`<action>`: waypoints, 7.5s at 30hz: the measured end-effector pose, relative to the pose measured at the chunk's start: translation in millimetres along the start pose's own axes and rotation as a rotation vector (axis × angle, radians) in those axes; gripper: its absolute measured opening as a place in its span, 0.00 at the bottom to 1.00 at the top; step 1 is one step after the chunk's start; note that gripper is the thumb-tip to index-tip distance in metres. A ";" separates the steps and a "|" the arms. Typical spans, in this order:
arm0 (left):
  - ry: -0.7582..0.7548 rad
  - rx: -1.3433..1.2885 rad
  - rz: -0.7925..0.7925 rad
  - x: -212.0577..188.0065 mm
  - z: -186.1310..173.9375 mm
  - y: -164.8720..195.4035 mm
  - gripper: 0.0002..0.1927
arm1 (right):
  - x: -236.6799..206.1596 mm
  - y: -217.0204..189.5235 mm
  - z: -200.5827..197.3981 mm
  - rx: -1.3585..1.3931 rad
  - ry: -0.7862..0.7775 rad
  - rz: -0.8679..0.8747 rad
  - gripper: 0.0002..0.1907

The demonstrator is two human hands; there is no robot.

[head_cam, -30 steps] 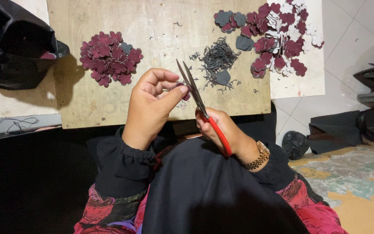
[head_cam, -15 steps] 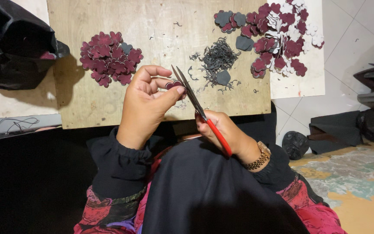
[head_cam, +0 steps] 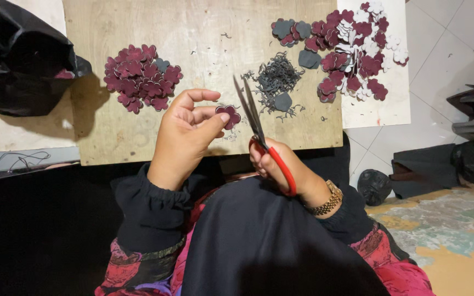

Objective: The person sits at a work board and uses red-handled scissors to trim excess fabric from small flower-shaped cutouts one at a time. They rotate each cutout while cutting, drop the trimmed scraps onto a growing pile on the board, and place the finished flower with a pile of completed cutouts.

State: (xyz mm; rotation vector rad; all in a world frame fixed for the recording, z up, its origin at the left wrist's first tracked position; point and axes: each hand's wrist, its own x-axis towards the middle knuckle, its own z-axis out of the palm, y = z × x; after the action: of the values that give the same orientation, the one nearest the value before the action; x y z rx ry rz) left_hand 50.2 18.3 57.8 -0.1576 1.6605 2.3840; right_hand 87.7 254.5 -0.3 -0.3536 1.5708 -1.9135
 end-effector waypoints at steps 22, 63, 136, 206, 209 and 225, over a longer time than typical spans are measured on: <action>-0.059 0.220 -0.033 -5.6 -1.1 19.8 0.35 | -0.2 -24.1 -1.9 -0.333 -0.143 -0.064 0.39; 0.510 0.018 0.168 63.7 -102.3 -57.0 0.16 | 39.8 70.5 -54.7 0.140 0.072 -0.210 0.23; -0.137 -0.003 0.269 37.5 115.4 17.2 0.09 | -3.0 -125.7 -50.0 -0.063 0.532 -0.425 0.10; -0.034 -0.071 0.158 -5.9 100.9 20.9 0.06 | -38.4 -79.0 -2.1 -0.275 0.229 -0.210 0.42; -0.037 -0.056 0.153 -4.8 100.0 22.1 0.06 | -38.8 -77.6 -3.8 -0.283 0.216 -0.209 0.39; -0.097 -0.046 0.114 1.3 90.2 31.4 0.12 | -44.2 -78.4 -14.8 -0.318 0.146 -0.173 0.39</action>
State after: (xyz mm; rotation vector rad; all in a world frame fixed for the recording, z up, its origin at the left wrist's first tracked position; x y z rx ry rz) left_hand 45.1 92.5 117.8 0.0452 1.6120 2.4710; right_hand 89.8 300.6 78.4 -0.5088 2.0061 -1.8491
